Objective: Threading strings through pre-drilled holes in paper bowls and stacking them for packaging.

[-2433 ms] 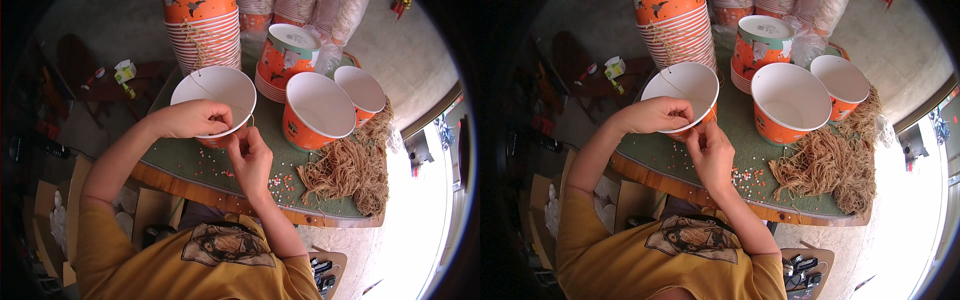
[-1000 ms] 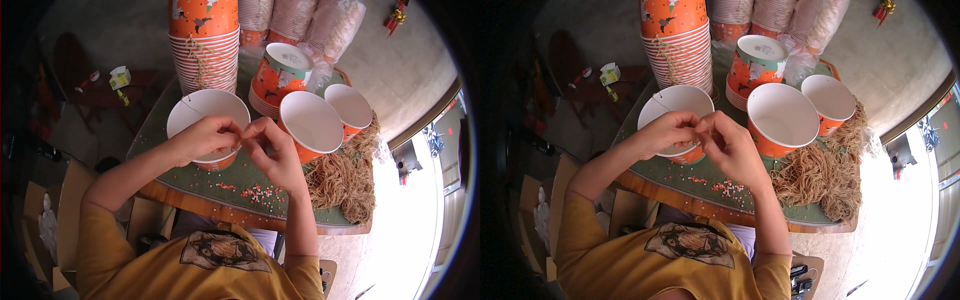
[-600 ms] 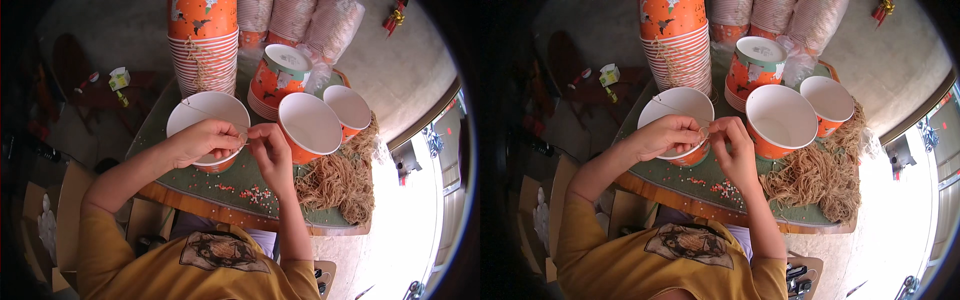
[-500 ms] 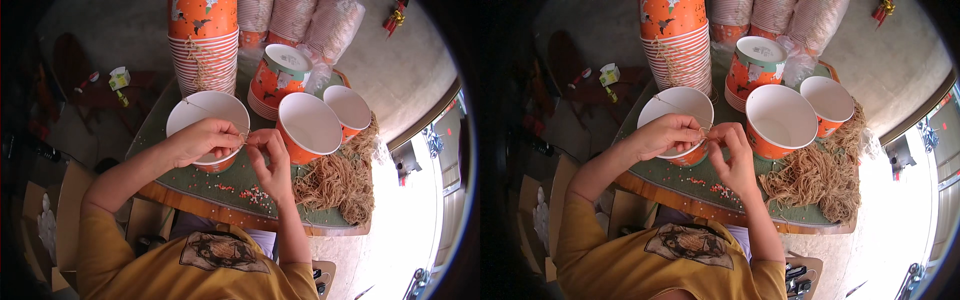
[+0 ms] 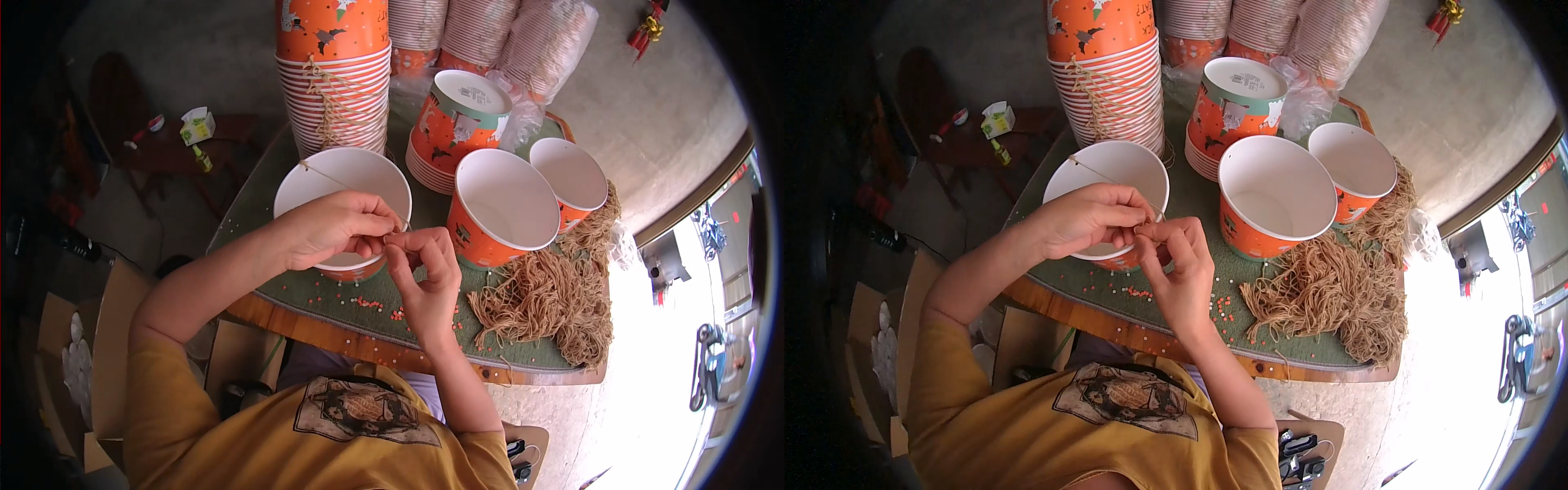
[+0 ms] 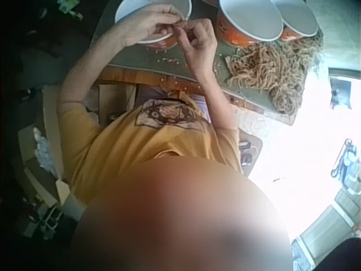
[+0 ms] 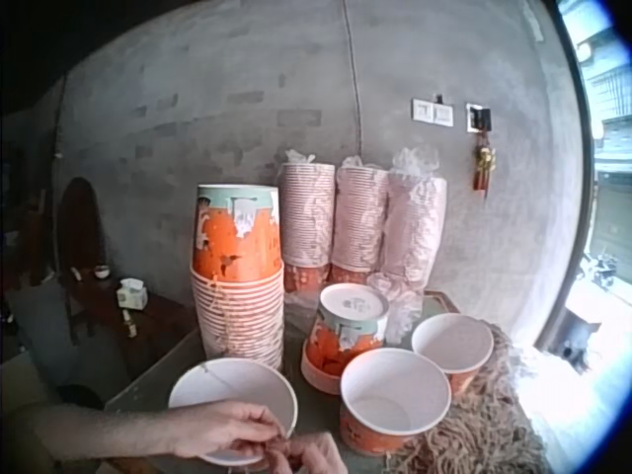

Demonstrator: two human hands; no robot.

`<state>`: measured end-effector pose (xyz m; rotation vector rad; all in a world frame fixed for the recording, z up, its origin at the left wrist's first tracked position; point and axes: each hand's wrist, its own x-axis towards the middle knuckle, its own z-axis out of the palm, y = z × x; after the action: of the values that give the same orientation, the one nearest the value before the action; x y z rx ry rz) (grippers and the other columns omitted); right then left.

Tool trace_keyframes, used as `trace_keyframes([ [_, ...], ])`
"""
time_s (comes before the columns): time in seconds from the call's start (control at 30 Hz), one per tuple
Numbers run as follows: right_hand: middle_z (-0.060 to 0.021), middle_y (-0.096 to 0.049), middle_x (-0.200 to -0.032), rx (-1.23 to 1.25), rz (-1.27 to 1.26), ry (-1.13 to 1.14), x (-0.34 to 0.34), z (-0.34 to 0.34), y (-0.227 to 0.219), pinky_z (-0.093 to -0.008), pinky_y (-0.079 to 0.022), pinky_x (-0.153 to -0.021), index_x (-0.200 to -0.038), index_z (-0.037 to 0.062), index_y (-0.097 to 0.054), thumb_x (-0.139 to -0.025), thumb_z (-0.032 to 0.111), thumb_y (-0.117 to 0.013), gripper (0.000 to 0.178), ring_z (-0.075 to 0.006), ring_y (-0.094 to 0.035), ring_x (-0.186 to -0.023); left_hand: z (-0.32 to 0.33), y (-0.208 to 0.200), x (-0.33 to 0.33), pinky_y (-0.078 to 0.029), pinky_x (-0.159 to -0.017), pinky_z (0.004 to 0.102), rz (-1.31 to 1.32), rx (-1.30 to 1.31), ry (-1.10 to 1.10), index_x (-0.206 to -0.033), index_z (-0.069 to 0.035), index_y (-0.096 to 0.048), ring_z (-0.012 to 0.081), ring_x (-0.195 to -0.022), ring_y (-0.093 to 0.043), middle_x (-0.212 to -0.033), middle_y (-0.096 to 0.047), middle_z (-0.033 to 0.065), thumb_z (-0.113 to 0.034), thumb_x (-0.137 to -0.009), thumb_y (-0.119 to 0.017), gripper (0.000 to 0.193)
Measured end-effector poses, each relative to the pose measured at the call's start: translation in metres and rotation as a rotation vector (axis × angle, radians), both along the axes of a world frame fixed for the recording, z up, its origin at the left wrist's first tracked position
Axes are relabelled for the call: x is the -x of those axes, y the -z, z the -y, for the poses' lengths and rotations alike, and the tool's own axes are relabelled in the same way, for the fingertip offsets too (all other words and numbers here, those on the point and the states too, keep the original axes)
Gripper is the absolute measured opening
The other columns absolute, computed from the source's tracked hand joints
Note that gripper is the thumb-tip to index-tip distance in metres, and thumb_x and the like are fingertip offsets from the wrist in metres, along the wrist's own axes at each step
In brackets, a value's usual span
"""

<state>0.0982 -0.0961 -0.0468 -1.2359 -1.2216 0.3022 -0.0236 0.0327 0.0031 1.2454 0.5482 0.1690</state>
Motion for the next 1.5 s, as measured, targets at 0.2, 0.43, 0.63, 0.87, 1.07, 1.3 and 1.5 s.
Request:
trace_keyframes([
  [0.2, -0.0069, -0.057, -0.091, 0.009, 0.086, 0.04, -0.002, 0.005, -0.004, -0.0244, -0.048, -0.066, -0.095, 0.0009, -0.063, -0.085, -0.004, -0.063, 0.011, -0.0124, -0.057, -0.077, -0.002, -0.003, 0.006, -0.05, -0.079, 0.0254, 0.052, 0.104, 0.03, -0.106, 0.003, -0.056, 0.0126, -0.084, -0.057, -0.099, -0.057, 0.0072, -0.006, -0.091, -0.057, 0.018],
  [0.43, -0.0073, -0.059, -0.088, 0.054, -0.376, -0.121, -0.009, 0.002, 0.003, -0.0239, -0.049, -0.069, -0.095, 0.0007, -0.063, -0.089, 0.001, -0.06, 0.007, -0.0137, -0.06, -0.074, 0.005, -0.005, 0.004, -0.049, -0.08, 0.0248, 0.066, -0.154, 0.019, -0.102, 0.0, -0.053, 0.0121, -0.083, -0.057, -0.094, -0.056, 0.005, -0.001, -0.088, -0.058, 0.015],
  [0.63, -0.0042, -0.057, -0.083, 0.073, -0.097, -0.046, -0.015, 0.0, -0.006, -0.023, -0.046, -0.063, -0.088, -0.0008, -0.06, -0.089, 0.005, -0.063, 0.006, -0.0099, -0.056, -0.068, 0.02, 0.001, 0.0, -0.05, -0.071, 0.0247, 0.21, -0.852, -0.051, -0.102, -0.002, -0.048, 0.0099, -0.077, -0.056, -0.086, -0.056, 0.0045, 0.002, -0.088, -0.057, 0.017],
  [0.87, -0.0036, -0.053, -0.079, 0.102, -0.16, -0.083, -0.016, -0.003, 0.002, -0.0234, -0.044, -0.057, -0.082, -0.0008, -0.058, -0.083, 0.002, -0.067, 0.009, -0.0084, -0.051, -0.062, 0.019, -0.008, 0.002, -0.048, -0.077, 0.0242, 0.081, -0.851, 0.064, -0.106, -0.003, -0.049, 0.0072, -0.085, -0.052, -0.092, -0.051, 0.0006, 0.004, -0.087, -0.055, 0.021],
  [1.07, -0.0033, -0.053, -0.081, 0.104, -0.14, -0.068, -0.013, -0.002, 0.003, -0.0232, -0.044, -0.056, -0.083, 0.0002, -0.057, -0.082, 0.001, -0.067, 0.009, -0.0085, -0.051, -0.062, 0.021, -0.015, 0.005, -0.048, -0.073, 0.0254, -0.002, -0.967, 0.072, -0.099, -0.001, -0.053, 0.0097, -0.081, -0.054, -0.096, -0.051, 0.0041, 0.004, -0.083, -0.056, 0.018],
  [1.3, -0.0039, -0.054, -0.081, 0.038, 0.024, -0.01, -0.008, -0.001, 0.002, -0.0231, -0.045, -0.054, -0.085, 0.001, -0.057, -0.082, 0.001, -0.067, 0.011, -0.0087, -0.052, -0.061, 0.024, -0.009, 0.004, -0.047, -0.066, 0.0297, -0.034, -1.221, 0.042, -0.089, -0.001, -0.052, 0.0165, -0.076, -0.054, -0.095, -0.045, 0.0073, 0.004, -0.08, -0.058, 0.011],
  [1.5, -0.0027, -0.056, -0.076, 0.054, 0.018, 0.047, -0.006, -0.001, 0.002, -0.0221, -0.044, -0.054, -0.089, 0.0011, -0.057, -0.084, 0.002, -0.066, 0.011, -0.0074, -0.052, -0.06, 0.025, -0.013, 0.004, -0.047, -0.068, 0.0314, 0.077, -1.378, 0.024, -0.088, -0.001, -0.052, 0.0201, -0.081, -0.055, -0.097, -0.046, 0.0077, 0.005, -0.08, -0.057, 0.012],
])
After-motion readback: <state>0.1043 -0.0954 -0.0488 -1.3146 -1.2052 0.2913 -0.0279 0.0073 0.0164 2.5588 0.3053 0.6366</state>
